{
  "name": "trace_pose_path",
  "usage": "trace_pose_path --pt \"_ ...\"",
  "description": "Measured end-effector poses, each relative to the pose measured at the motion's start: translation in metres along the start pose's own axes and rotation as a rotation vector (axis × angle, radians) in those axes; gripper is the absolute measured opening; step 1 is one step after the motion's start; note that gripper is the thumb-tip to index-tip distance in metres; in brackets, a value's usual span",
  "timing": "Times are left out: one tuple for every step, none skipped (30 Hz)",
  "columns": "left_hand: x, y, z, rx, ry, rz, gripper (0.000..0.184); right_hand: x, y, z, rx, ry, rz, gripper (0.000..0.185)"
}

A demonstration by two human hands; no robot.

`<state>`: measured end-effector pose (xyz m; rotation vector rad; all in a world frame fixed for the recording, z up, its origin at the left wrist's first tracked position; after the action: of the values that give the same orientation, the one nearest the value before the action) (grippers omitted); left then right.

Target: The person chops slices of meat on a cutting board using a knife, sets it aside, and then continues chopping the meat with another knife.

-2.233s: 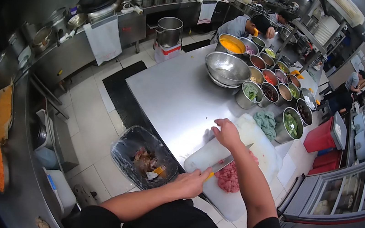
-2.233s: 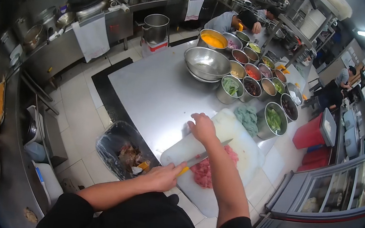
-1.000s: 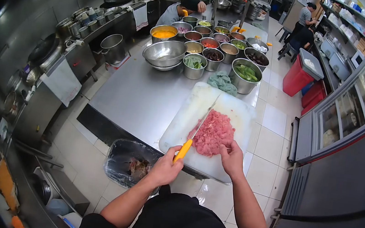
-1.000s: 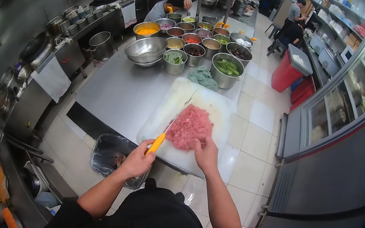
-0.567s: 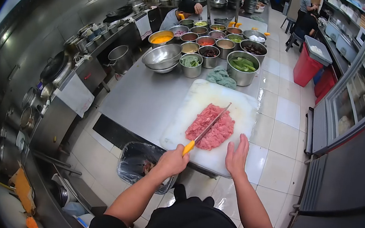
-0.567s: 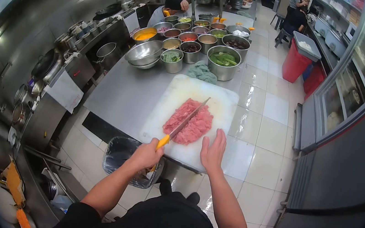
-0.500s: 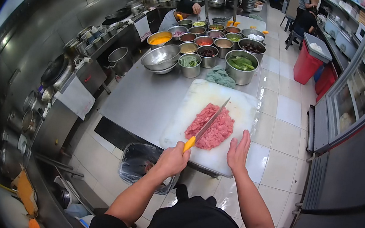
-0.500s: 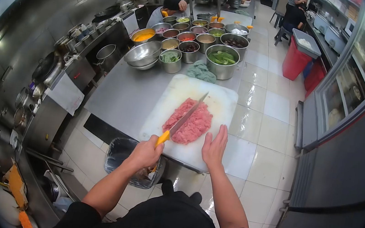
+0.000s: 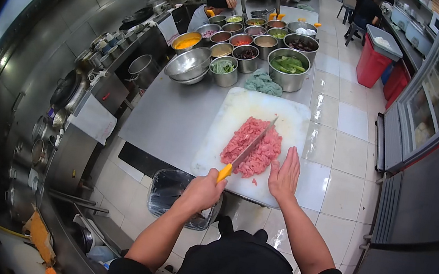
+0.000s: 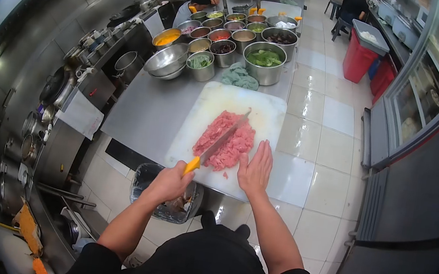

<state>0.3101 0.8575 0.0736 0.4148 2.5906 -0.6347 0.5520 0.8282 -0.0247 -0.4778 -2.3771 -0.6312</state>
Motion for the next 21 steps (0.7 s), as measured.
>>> trace_pose_path --pt "-0.008 -0.009 -0.008 -0.036 -0.010 0.013 0.037 -0.001 -0.002 0.000 -0.005 0.008 -0.001 0.075" --pt "-0.012 -0.013 -0.012 -0.072 -0.019 0.026 0.037 -0.002 -0.003 0.001 -0.007 0.005 -0.003 0.074" --pt "-0.005 -0.008 -0.003 -0.076 -0.011 0.024 0.037 -0.002 -0.002 0.001 -0.011 0.001 -0.007 0.074" --pt "0.008 0.000 0.015 -0.081 -0.006 0.019 0.037 -0.001 -0.001 0.000 -0.012 -0.002 -0.014 0.074" --pt "0.019 0.006 0.027 -0.089 -0.003 0.011 0.037 0.000 -0.002 0.001 -0.008 -0.007 -0.017 0.074" --pt "0.026 0.011 0.032 -0.059 0.040 0.015 0.037 0.001 -0.001 0.001 -0.010 -0.011 -0.019 0.074" --pt "0.030 0.016 0.036 -0.028 0.080 0.020 0.036 0.001 -0.001 0.000 -0.011 -0.018 -0.023 0.073" --pt "0.030 0.023 0.036 0.001 0.125 0.033 0.036 0.001 0.002 -0.001 -0.020 -0.022 -0.027 0.073" --pt "0.018 0.019 0.022 0.003 0.138 0.019 0.035 0.001 0.000 -0.001 -0.016 -0.027 -0.029 0.073" --pt "0.007 0.012 0.009 -0.006 0.114 0.019 0.036 0.002 -0.002 0.000 -0.011 -0.029 -0.036 0.073" --pt "-0.003 0.007 -0.003 -0.016 0.093 0.020 0.036 0.003 -0.001 0.001 0.001 -0.032 -0.030 0.073" --pt "-0.007 0.005 -0.008 -0.024 0.075 0.021 0.036 0.003 -0.001 0.000 0.014 -0.034 -0.020 0.073" --pt "-0.005 0.004 -0.007 -0.073 0.047 0.023 0.037 0.002 0.000 0.000 0.025 -0.039 -0.010 0.073" --pt "-0.001 0.003 -0.004 -0.121 0.018 0.027 0.037 0.002 0.001 0.000 0.025 -0.033 -0.003 0.073" --pt "0.003 0.003 0.000 -0.167 -0.012 0.031 0.037 0.002 0.001 0.000 0.027 -0.029 0.005 0.073" --pt "0.014 0.011 0.013 -0.101 0.043 0.022 0.037 0.002 -0.001 0.000 0.030 -0.024 0.011 0.073" --pt "0.022 0.018 0.020 -0.036 0.098 0.013 0.037 0.002 -0.003 0.002 0.035 -0.026 0.010 0.074" --pt "0.028 0.022 0.026 0.026 0.152 0.005 0.037 0.001 -0.003 0.002 0.039 -0.029 0.005 0.074" --pt "0.032 0.028 0.023 0.024 0.159 0.019 0.037 0.000 0.001 0.002 0.030 -0.032 0.003 0.074" --pt "0.018 0.019 0.006 0.032 0.160 0.024 0.037 -0.001 -0.001 0.001 0.026 -0.038 0.002 0.074" --pt "0.008 0.013 -0.004 0.036 0.159 0.027 0.037 -0.001 -0.001 0.001 0.023 -0.042 -0.003 0.074"
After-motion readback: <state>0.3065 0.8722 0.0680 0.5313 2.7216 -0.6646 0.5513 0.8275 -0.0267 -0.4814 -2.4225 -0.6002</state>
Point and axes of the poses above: each hand's wrist, its own y-axis towards the middle knuckle, its own z-axis out of the palm, x = y × z, the point moved 7 cm from there along y, towards the middle knuckle, and after that the axes turned 2 degrees about -y, right-handed, at the moved point
